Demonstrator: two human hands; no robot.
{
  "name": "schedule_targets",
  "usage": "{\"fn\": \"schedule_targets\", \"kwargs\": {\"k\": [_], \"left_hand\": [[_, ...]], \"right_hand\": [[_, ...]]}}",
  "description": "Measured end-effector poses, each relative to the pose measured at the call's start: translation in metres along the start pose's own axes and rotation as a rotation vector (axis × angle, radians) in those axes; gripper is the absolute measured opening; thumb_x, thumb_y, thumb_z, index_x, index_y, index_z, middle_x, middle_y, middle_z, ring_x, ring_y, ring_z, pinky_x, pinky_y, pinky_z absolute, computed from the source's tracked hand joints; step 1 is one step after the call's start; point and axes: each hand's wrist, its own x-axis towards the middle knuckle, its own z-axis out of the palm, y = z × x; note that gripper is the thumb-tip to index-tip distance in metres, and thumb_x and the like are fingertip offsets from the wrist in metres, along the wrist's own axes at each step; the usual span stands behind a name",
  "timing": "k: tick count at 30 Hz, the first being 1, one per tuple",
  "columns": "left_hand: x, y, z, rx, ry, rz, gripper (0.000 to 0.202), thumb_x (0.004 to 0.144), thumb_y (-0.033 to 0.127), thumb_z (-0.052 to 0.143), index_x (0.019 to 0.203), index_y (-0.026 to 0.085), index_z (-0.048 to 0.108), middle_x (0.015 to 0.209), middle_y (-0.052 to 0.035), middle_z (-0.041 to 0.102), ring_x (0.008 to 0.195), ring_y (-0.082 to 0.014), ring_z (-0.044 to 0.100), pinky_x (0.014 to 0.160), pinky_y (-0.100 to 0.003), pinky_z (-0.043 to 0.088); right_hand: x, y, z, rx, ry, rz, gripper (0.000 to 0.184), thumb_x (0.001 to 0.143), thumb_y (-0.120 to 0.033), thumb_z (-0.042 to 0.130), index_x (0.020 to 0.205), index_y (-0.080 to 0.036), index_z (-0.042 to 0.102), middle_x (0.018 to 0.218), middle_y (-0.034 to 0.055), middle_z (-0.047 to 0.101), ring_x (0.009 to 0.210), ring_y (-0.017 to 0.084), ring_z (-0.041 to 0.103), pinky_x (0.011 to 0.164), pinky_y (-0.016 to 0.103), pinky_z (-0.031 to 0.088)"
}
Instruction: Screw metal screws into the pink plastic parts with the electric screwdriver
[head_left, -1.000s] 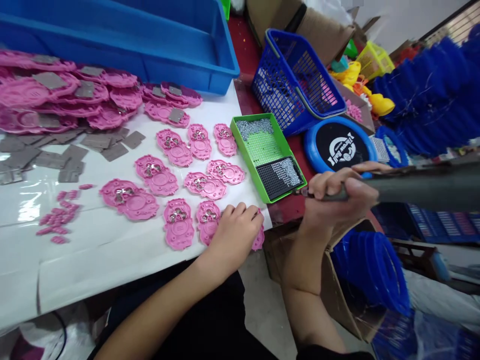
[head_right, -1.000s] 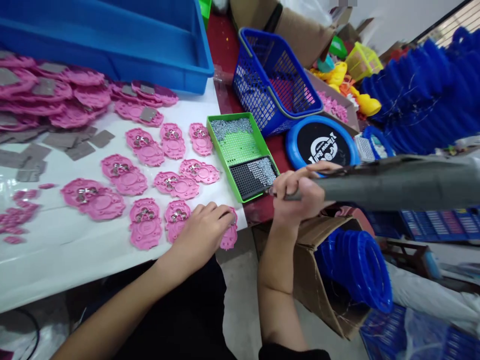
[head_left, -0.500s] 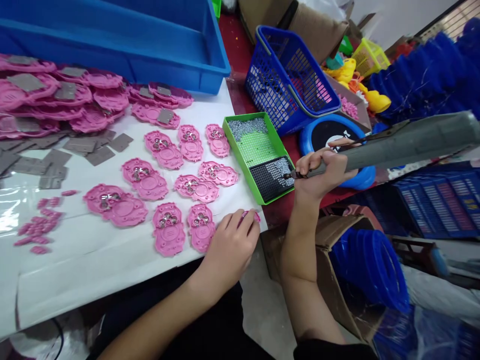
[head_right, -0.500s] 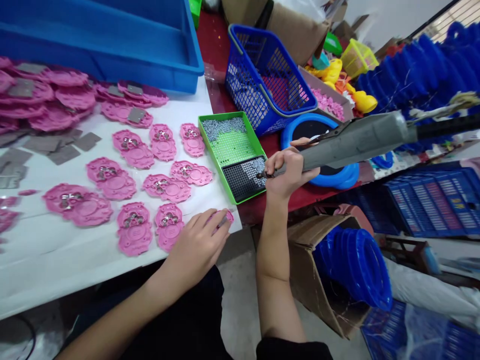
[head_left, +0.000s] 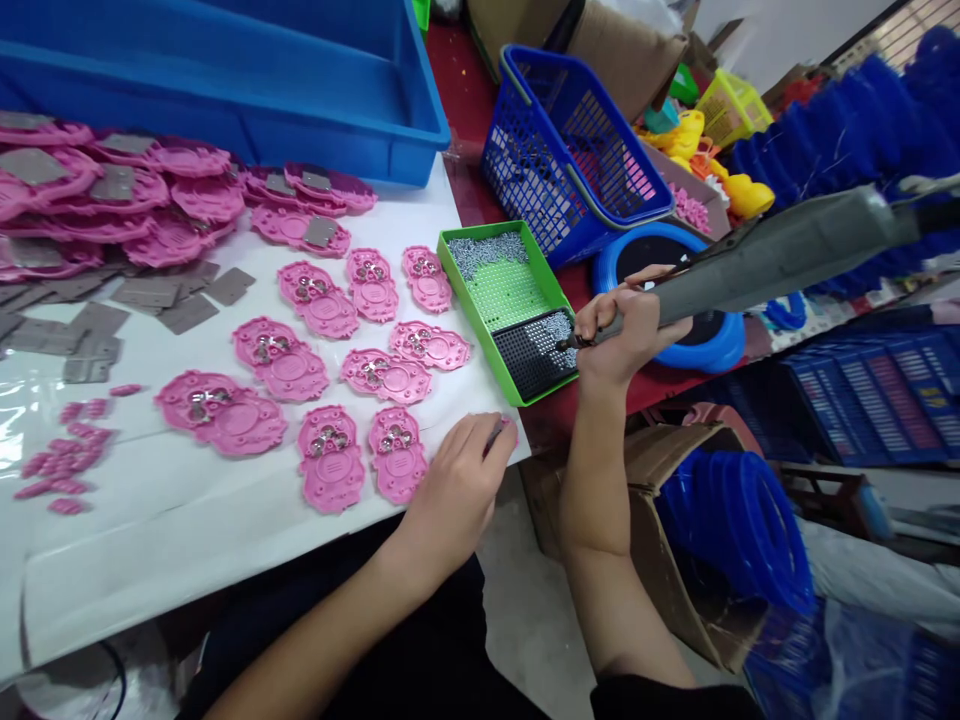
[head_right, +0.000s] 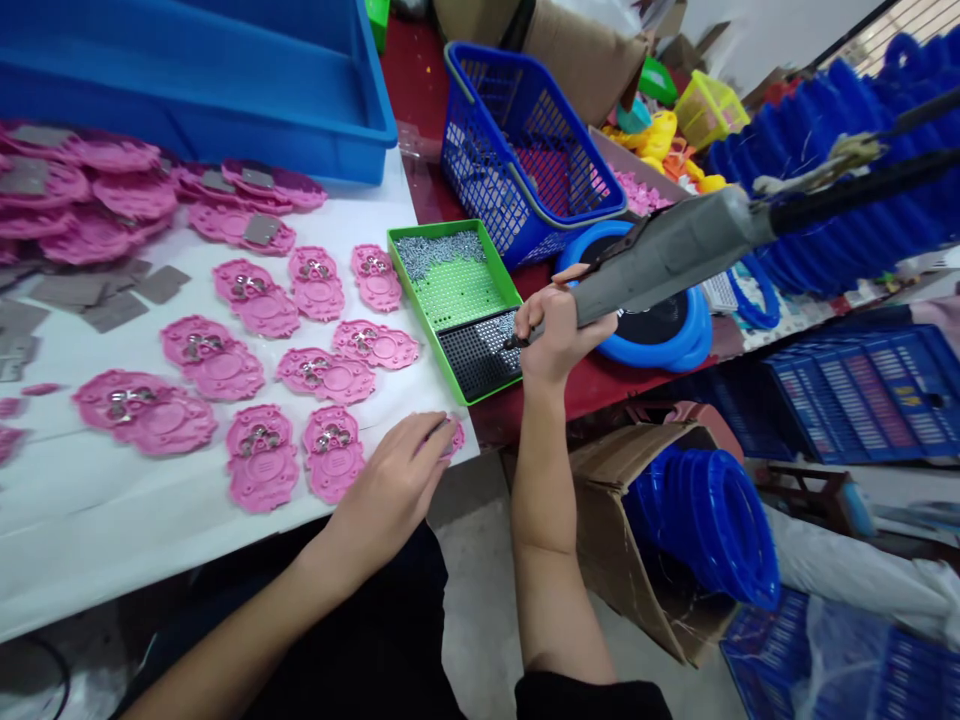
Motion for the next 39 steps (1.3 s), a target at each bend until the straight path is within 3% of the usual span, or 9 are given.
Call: {"fn": "schedule_targets", "kwargs": {"k": [4,8,13,18,25,32,36,39], "left_hand": [[0.004,-0.003,-0.002,-0.116,-0.006,-0.011,0.064,0.09,-0.006,0.044,0.148,0.021,0.042,0.136,-0.0118,0.06,0.127,-0.026,0.058,0.108,-0.048,0.054],[0.007,-0.003,-0.005,-0.149,-0.038,-0.05,0.069,0.091,-0.005,0.044,0.154,0.021,0.036,0.135,-0.0131,0.061,0.127,-0.0265,0.059,0.108,-0.048,0.053],[0.01,0.001,-0.006,-0.152,-0.071,-0.133,0.075,0.09,-0.004,0.044,0.158,0.023,0.029,0.128,-0.0136,0.064,0.124,-0.0277,0.06,0.102,-0.049,0.055],[0.01,-0.001,-0.005,-0.185,-0.07,-0.15,0.078,0.089,-0.004,0.044,0.16,0.022,0.025,0.125,-0.0132,0.064,0.12,-0.0265,0.061,0.1,-0.046,0.054],[0.011,-0.004,-0.004,-0.228,-0.06,-0.16,0.074,0.091,-0.001,0.049,0.159,0.02,0.029,0.127,-0.0147,0.064,0.122,-0.0274,0.062,0.101,-0.045,0.054],[0.009,-0.004,0.0,-0.233,-0.049,-0.168,0.078,0.088,-0.004,0.048,0.159,0.023,0.026,0.128,-0.0138,0.064,0.12,-0.0263,0.062,0.1,-0.044,0.053],[0.01,-0.004,-0.002,-0.261,-0.068,-0.187,0.079,0.088,-0.004,0.048,0.159,0.023,0.025,0.128,-0.0143,0.063,0.121,-0.0272,0.061,0.101,-0.045,0.052],[0.011,-0.006,-0.003,-0.312,-0.096,-0.185,0.078,0.088,-0.002,0.046,0.159,0.024,0.027,0.127,-0.0135,0.063,0.12,-0.0273,0.06,0.1,-0.045,0.052]], "right_hand": [[0.001,-0.01,0.002,-0.007,0.017,-0.018,0.016,0.07,-0.026,0.055,0.083,-0.027,0.045,0.045,-0.0122,0.037,0.031,0.01,0.031,0.033,0.024,0.025],[-0.014,-0.044,-0.001,0.011,0.034,-0.038,0.014,0.069,-0.033,0.05,0.081,-0.027,0.047,0.043,-0.0125,0.031,0.028,0.01,0.024,0.03,0.025,0.023],[-0.064,-0.075,-0.005,0.112,-0.242,0.075,0.018,0.072,-0.023,0.06,0.088,-0.027,0.054,0.046,-0.0115,0.041,0.028,0.01,0.031,0.031,0.027,0.031],[-0.092,-0.061,-0.003,0.123,-0.297,0.136,0.02,0.08,-0.034,0.067,0.09,-0.027,0.051,0.046,-0.0132,0.035,0.028,0.008,0.026,0.031,0.025,0.028],[-0.093,-0.051,0.002,0.105,-0.239,0.138,0.015,0.078,-0.026,0.062,0.09,-0.026,0.053,0.048,-0.0125,0.038,0.029,0.008,0.029,0.032,0.023,0.029],[-0.096,-0.046,0.002,0.114,-0.281,0.111,0.019,0.082,-0.033,0.068,0.091,-0.027,0.052,0.047,-0.0128,0.038,0.028,0.008,0.028,0.031,0.024,0.028],[-0.097,-0.045,0.0,0.199,-0.374,0.095,0.015,0.085,-0.024,0.068,0.093,-0.027,0.055,0.048,-0.0118,0.043,0.03,0.008,0.032,0.033,0.023,0.029],[-0.097,-0.046,-0.001,0.239,-0.485,0.198,0.019,0.083,-0.024,0.072,0.092,-0.026,0.056,0.051,-0.0112,0.045,0.032,0.007,0.031,0.034,0.022,0.03]]}}
